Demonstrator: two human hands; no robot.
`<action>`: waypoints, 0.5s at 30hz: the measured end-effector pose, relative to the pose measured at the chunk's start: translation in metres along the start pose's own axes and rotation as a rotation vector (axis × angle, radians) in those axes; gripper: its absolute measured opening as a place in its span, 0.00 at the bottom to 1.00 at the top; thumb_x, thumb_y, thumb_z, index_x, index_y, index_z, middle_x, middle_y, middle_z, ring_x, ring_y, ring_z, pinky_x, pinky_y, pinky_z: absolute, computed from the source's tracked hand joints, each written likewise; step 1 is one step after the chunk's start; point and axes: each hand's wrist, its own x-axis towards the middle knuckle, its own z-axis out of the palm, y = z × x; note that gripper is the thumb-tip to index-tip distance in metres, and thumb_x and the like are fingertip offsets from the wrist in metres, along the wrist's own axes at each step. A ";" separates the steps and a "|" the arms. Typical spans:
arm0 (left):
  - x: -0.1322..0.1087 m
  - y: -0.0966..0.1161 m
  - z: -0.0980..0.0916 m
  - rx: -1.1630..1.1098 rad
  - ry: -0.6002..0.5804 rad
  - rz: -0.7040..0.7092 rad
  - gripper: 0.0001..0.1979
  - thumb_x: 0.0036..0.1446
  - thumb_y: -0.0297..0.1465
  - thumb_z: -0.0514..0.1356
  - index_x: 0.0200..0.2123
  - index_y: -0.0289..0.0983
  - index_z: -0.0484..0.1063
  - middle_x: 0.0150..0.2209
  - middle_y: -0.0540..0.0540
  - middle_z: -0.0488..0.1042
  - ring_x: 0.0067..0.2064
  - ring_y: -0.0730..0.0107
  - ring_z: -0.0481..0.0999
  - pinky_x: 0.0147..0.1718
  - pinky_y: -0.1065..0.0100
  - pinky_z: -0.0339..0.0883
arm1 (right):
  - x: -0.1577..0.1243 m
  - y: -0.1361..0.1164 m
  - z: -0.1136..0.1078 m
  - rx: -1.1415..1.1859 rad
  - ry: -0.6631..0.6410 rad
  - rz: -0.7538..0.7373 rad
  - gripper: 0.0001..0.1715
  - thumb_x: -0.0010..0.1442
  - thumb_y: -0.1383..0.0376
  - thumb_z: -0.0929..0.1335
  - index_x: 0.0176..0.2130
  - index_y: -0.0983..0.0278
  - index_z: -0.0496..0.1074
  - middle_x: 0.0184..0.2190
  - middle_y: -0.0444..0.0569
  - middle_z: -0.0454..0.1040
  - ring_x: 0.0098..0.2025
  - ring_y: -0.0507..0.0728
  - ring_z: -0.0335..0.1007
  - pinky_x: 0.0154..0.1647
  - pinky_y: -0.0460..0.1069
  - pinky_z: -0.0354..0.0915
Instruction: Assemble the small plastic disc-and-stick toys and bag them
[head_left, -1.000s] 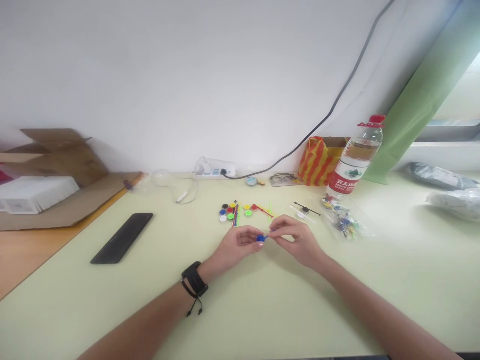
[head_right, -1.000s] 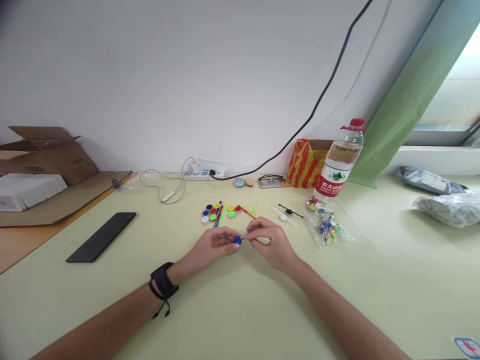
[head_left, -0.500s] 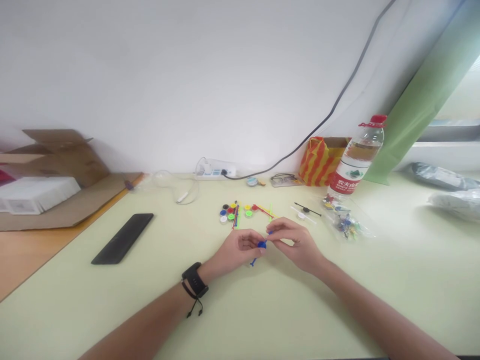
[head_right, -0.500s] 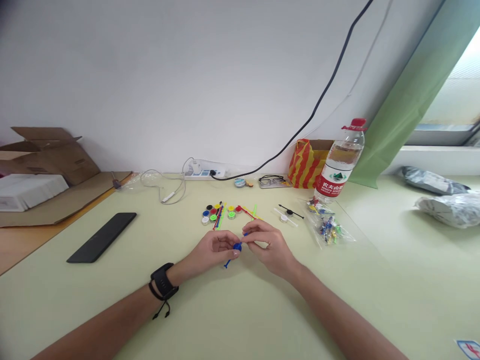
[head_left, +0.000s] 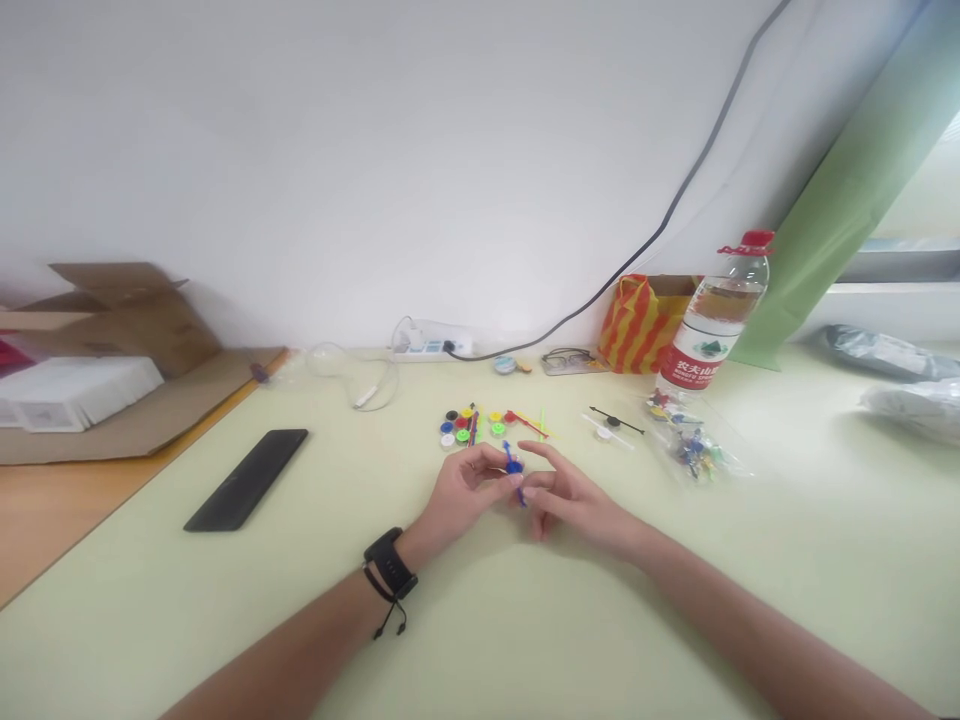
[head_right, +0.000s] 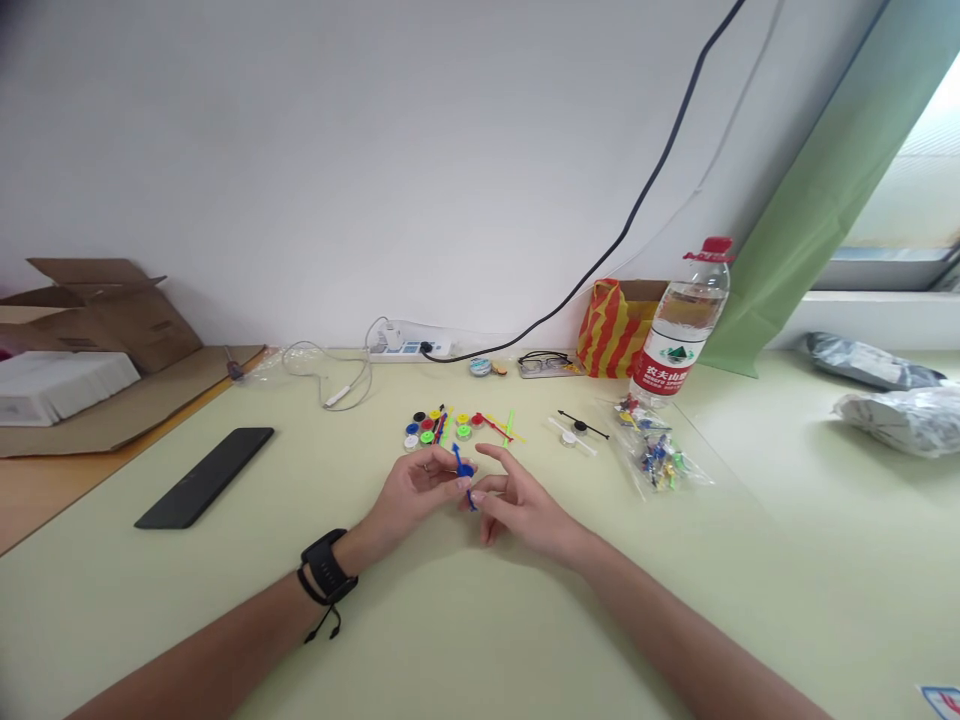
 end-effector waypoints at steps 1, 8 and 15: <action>0.000 0.000 0.000 0.012 0.005 -0.002 0.13 0.53 0.35 0.73 0.35 0.35 0.76 0.41 0.42 0.82 0.45 0.61 0.81 0.48 0.60 0.75 | 0.001 0.000 -0.002 -0.015 0.013 -0.016 0.36 0.63 0.49 0.71 0.64 0.56 0.57 0.35 0.43 0.74 0.27 0.51 0.71 0.32 0.50 0.70; -0.002 0.000 0.003 0.170 0.015 0.049 0.11 0.53 0.34 0.72 0.36 0.35 0.76 0.39 0.41 0.82 0.44 0.61 0.81 0.47 0.60 0.75 | 0.002 -0.006 -0.012 -0.108 0.207 -0.148 0.26 0.60 0.50 0.73 0.51 0.61 0.69 0.31 0.43 0.69 0.28 0.51 0.65 0.31 0.49 0.66; -0.008 -0.001 0.006 0.342 -0.058 0.117 0.07 0.56 0.31 0.69 0.38 0.37 0.77 0.41 0.43 0.82 0.43 0.61 0.81 0.48 0.60 0.74 | 0.001 -0.008 -0.014 -0.141 0.246 -0.200 0.21 0.62 0.52 0.73 0.48 0.61 0.71 0.29 0.41 0.68 0.28 0.51 0.62 0.30 0.48 0.62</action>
